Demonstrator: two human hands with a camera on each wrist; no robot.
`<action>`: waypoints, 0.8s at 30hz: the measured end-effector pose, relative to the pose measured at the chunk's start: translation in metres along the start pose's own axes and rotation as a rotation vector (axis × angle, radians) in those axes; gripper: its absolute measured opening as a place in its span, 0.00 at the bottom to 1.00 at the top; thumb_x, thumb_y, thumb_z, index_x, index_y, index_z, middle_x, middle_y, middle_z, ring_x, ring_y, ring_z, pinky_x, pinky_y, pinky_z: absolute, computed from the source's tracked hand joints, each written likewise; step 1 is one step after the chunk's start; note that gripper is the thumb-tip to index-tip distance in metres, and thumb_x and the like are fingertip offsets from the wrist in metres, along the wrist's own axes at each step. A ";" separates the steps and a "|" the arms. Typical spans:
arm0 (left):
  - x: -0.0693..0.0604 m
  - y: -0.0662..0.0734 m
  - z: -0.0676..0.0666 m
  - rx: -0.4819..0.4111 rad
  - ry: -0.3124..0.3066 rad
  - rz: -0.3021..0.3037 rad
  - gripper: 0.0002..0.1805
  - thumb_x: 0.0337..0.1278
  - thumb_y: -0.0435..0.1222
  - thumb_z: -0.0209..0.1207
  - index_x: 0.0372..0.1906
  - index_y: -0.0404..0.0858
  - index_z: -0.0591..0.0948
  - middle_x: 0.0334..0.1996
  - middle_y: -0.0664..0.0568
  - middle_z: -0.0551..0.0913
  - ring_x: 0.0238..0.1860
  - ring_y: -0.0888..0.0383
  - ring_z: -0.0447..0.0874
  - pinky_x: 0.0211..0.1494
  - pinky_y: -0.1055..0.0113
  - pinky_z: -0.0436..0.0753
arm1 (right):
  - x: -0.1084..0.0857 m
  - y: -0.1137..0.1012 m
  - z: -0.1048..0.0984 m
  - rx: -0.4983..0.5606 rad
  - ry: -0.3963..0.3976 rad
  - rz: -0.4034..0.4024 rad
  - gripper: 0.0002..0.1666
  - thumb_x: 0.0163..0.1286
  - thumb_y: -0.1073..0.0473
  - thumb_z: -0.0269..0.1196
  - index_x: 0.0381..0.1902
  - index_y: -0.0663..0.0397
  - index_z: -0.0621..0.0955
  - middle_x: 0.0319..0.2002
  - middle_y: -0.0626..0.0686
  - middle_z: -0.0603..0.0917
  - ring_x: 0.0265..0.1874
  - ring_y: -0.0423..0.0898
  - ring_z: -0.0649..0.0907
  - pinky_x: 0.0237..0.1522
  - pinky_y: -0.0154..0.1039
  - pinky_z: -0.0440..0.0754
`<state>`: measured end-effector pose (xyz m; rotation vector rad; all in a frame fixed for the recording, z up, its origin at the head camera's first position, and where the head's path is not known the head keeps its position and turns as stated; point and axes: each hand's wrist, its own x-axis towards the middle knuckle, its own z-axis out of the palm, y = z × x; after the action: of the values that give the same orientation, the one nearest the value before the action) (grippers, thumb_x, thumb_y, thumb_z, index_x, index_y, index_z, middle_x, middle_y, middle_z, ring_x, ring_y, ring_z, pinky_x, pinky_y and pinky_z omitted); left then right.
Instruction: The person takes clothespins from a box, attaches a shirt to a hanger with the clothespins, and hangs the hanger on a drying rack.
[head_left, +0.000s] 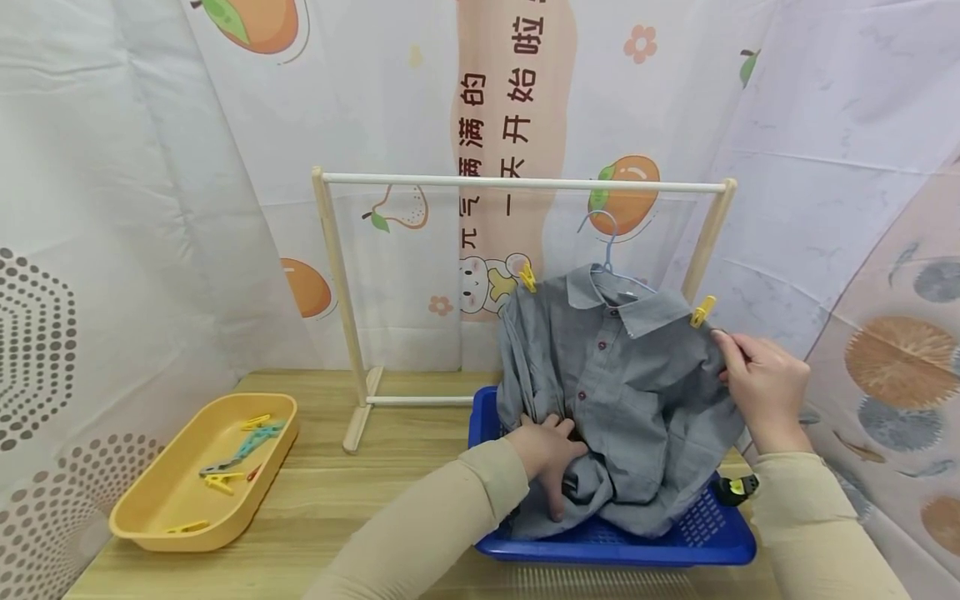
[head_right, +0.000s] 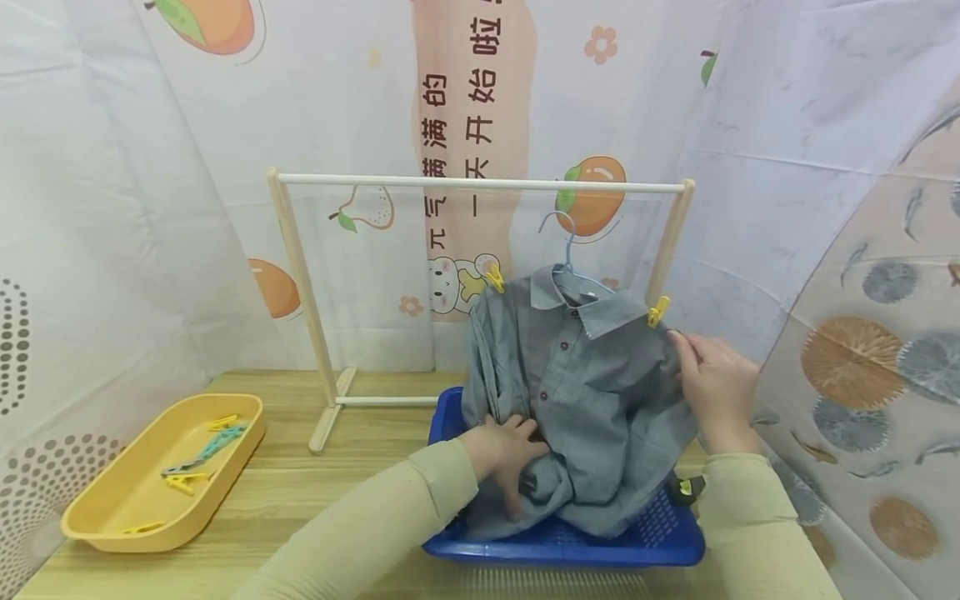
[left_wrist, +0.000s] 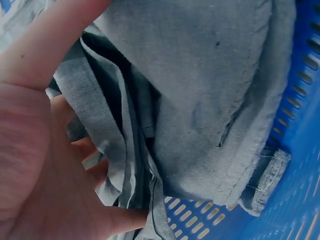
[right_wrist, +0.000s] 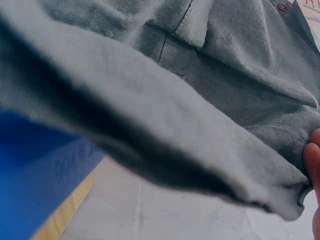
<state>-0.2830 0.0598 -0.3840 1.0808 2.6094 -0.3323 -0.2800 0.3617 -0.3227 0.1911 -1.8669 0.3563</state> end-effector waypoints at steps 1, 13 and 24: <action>0.000 0.001 0.000 0.010 -0.002 0.001 0.60 0.31 0.69 0.76 0.77 0.69 0.62 0.71 0.56 0.61 0.74 0.52 0.54 0.67 0.28 0.61 | 0.000 0.000 0.000 -0.001 0.000 0.001 0.10 0.64 0.59 0.73 0.30 0.62 0.90 0.19 0.59 0.85 0.14 0.57 0.81 0.26 0.25 0.65; 0.006 0.009 0.008 0.111 -0.029 -0.037 0.63 0.27 0.72 0.75 0.77 0.70 0.59 0.73 0.60 0.58 0.75 0.54 0.53 0.67 0.30 0.64 | -0.002 -0.001 0.001 -0.010 -0.024 0.010 0.10 0.65 0.57 0.73 0.29 0.60 0.91 0.18 0.57 0.84 0.15 0.56 0.81 0.25 0.28 0.66; 0.006 0.009 0.010 0.146 0.012 -0.024 0.59 0.29 0.70 0.76 0.75 0.71 0.62 0.71 0.60 0.60 0.72 0.54 0.56 0.65 0.34 0.69 | 0.000 -0.007 -0.001 -0.006 -0.040 0.003 0.10 0.66 0.58 0.72 0.29 0.60 0.91 0.19 0.57 0.85 0.15 0.56 0.81 0.26 0.30 0.68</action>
<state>-0.2784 0.0667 -0.3959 1.1018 2.6450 -0.5304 -0.2769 0.3552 -0.3215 0.1931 -1.9080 0.3513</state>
